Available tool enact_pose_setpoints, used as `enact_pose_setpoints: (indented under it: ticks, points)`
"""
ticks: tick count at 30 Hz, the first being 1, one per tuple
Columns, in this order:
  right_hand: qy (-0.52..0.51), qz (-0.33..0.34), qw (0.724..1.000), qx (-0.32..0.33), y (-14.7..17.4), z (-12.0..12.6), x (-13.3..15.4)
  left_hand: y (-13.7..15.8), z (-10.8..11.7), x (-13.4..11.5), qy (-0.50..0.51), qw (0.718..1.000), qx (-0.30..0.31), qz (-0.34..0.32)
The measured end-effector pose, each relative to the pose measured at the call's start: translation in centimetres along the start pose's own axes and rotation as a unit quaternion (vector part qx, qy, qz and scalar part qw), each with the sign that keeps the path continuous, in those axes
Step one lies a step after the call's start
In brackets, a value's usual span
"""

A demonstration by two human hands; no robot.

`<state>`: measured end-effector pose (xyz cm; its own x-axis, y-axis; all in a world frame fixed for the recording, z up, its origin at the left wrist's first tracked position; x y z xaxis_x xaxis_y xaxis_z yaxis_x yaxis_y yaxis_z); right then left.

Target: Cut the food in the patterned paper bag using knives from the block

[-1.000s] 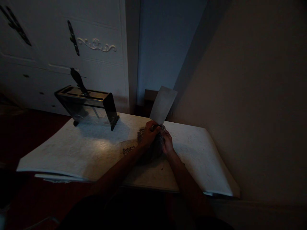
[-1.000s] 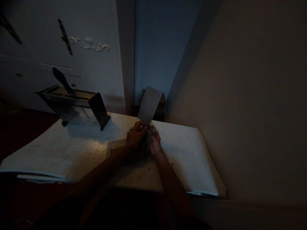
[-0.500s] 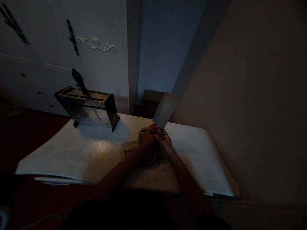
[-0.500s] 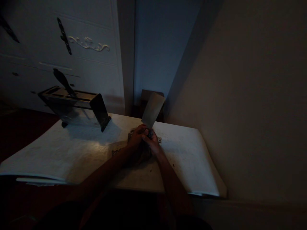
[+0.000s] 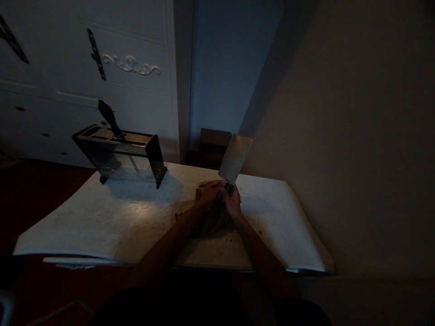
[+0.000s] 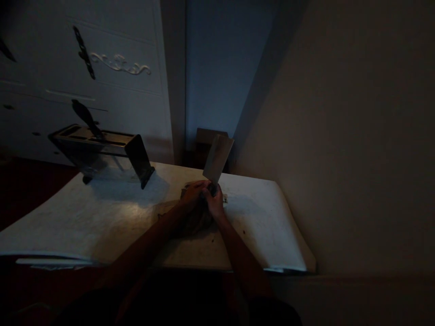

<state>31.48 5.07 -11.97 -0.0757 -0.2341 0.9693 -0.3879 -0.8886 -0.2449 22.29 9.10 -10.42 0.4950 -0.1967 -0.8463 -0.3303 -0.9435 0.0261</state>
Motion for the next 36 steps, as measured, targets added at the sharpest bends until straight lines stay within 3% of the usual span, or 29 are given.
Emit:
enact_pose_setpoints:
  ticks: [5, 10, 13, 16, 18, 20, 22, 27, 29, 32, 36]
  points:
    - [-0.044, -0.026, 0.998, -0.046, -0.4, 0.5, 0.7, 0.0, 0.3, -0.3, -0.005, 0.999, -0.034, -0.025]
    - [-0.121, -0.048, 0.989, -0.074, -1.3, 1.7, 1.2, 0.2, 0.0, -0.2, -0.201, 0.978, -0.01, -0.06]
    - [-0.126, -0.054, 0.987, -0.08, -1.5, 2.2, 1.3, 1.0, -0.7, -0.1, -0.37, 0.922, 0.027, -0.107]
    - [-0.111, -0.058, 0.989, -0.083, -1.6, 2.4, 1.3, 2.0, -1.0, -0.4, -0.525, 0.837, 0.053, -0.148]
    - [-0.102, -0.053, 0.989, -0.091, -1.8, 2.6, 1.2, 2.3, -0.7, -0.7, -0.59, 0.789, 0.066, -0.16]
    - [-0.094, -0.042, 0.989, -0.11, -2.0, 3.0, 1.1, 2.4, -0.2, -1.2, -0.612, 0.766, 0.084, -0.179]
    - [-0.083, -0.024, 0.988, -0.128, -2.2, 3.4, 1.0, 2.2, 0.2, -1.6, -0.6, 0.767, 0.095, -0.205]
    - [-0.046, 0.002, 0.989, -0.144, -2.3, 3.8, 0.3, 2.3, -0.3, -1.4, -0.475, 0.838, 0.124, -0.236]
    - [-0.04, -0.003, 0.991, -0.127, -2.3, 3.6, -0.2, 2.7, -0.7, -0.8, -0.447, 0.851, 0.139, -0.24]
    - [-0.046, -0.012, 0.994, -0.097, -2.2, 3.3, -0.6, 3.1, -1.2, 0.0, -0.462, 0.834, 0.163, -0.253]
    - [-0.072, -0.025, 0.994, -0.08, -2.3, 2.9, -0.4, 3.3, -1.3, 0.4, -0.519, 0.775, 0.22, -0.286]
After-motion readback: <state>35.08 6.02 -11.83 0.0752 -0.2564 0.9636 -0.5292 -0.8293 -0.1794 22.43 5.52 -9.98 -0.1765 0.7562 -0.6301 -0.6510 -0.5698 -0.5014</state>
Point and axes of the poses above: each hand's wrist, its own y-axis away from the middle knuckle, its own z-axis out of the back of the hand, x = y × z, the point moved 1 cm from there along -y, towards the middle knuckle, and after that the axes turned 8 degrees about y, right-handed, at the moved point
